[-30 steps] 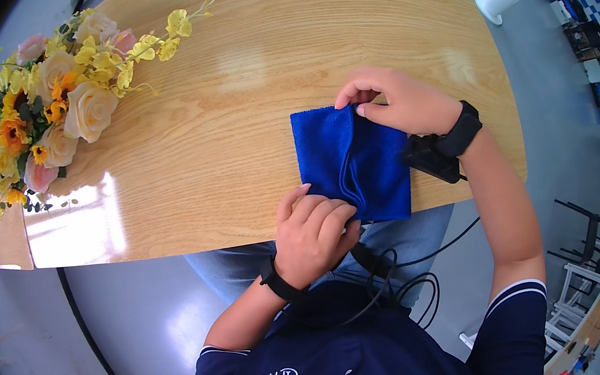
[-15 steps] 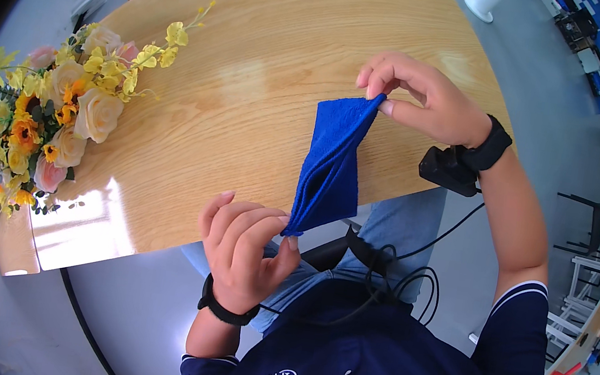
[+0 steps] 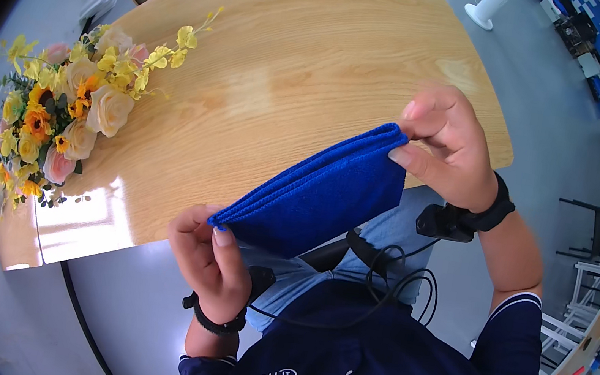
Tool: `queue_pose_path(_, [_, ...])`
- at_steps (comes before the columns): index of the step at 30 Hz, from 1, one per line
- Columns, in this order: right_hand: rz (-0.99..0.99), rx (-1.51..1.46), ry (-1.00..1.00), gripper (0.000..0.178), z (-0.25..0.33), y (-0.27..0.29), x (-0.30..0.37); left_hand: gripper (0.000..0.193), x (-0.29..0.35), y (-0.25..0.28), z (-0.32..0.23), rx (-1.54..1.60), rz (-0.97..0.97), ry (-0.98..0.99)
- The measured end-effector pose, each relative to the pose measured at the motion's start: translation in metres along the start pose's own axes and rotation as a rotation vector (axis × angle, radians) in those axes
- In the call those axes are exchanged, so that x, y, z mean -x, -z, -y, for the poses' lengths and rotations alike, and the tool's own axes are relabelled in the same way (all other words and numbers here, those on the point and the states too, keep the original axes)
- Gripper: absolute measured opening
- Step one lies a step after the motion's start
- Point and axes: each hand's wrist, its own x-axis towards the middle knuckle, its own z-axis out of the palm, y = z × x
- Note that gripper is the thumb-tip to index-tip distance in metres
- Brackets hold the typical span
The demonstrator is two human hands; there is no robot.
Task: Cleaning a wooden table with a blue cloth and then folding the cloth.
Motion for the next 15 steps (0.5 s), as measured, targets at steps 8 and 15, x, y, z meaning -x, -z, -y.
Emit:
queue_pose_path(8, [0.031, 0.087, 0.043, 0.027, 0.000, 0.000, 0.012, 0.020, 0.007, -0.003, 0.007, -0.045, -0.040, -0.137])
queue_pose_path(15, [0.008, 0.053, 0.010, 0.026, -0.007, -0.008, 0.018, 0.022, 0.004, -0.006, -0.004, -0.020, 0.051, -0.294])
